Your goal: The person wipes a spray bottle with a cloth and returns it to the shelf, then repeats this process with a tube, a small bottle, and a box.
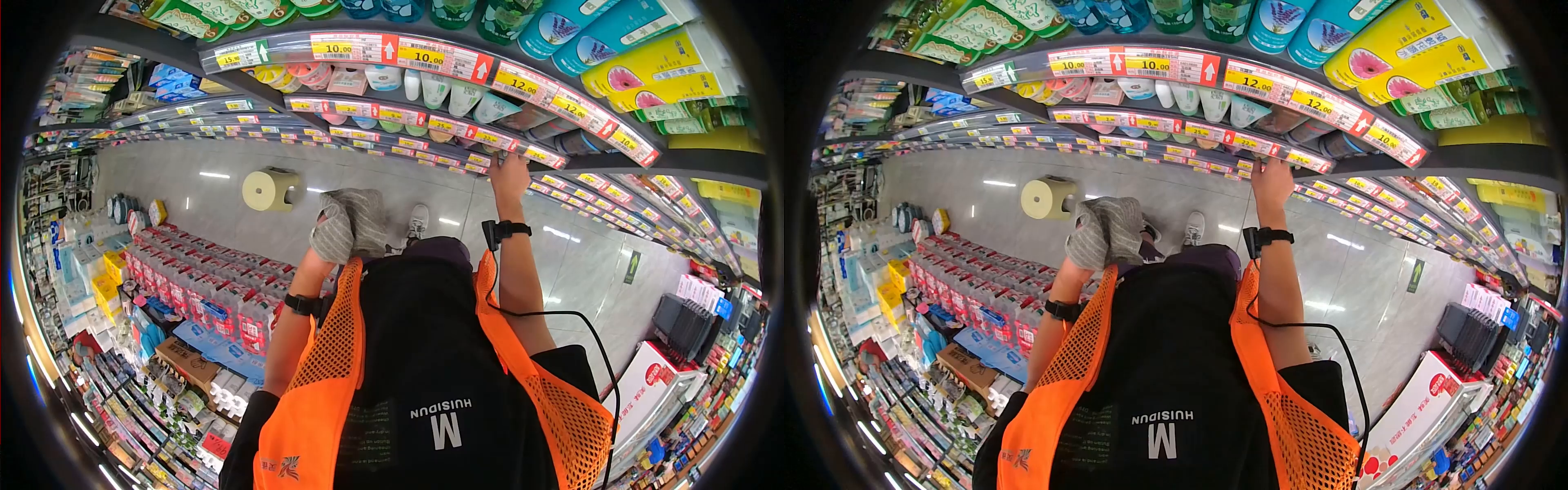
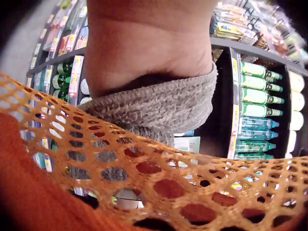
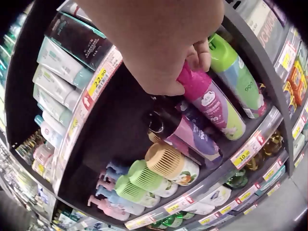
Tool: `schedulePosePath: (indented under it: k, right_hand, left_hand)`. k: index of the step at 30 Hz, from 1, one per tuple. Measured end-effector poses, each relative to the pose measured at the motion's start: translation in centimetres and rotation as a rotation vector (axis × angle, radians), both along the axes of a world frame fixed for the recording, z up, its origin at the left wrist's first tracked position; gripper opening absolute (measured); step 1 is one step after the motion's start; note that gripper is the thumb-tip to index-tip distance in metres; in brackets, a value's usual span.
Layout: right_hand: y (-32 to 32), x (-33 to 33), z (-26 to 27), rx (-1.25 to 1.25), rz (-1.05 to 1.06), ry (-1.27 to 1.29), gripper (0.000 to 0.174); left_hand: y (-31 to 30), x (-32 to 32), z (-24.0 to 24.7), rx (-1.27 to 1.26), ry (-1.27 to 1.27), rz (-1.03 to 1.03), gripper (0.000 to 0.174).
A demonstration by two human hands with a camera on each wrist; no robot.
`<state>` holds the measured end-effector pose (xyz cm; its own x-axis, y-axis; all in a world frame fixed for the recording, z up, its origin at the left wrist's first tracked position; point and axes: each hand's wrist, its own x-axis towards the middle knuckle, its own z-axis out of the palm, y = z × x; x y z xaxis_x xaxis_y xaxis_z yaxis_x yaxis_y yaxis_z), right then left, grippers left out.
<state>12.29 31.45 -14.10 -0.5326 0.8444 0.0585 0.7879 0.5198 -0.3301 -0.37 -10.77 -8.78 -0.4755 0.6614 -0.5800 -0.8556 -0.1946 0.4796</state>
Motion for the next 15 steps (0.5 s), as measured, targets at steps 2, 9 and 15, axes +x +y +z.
schedulePosePath:
  k: [2,9,15]
  right_hand:
    - [0.7,0.7,-1.6,0.120,0.073,0.041,0.035]
    - [3.7,0.2,-3.4,-0.011,0.130,-0.186,0.040]
    - [5.4,-1.4,-3.8,0.074,0.166,-0.108,0.056]
  left_hand:
    - [0.2,0.0,0.3,0.004,0.016,-0.038,0.045]
    - [-0.3,0.3,-2.1,0.002,0.008,-0.022,0.047]
    - [-0.1,0.4,-1.5,-0.030,0.075,-0.042,0.052]
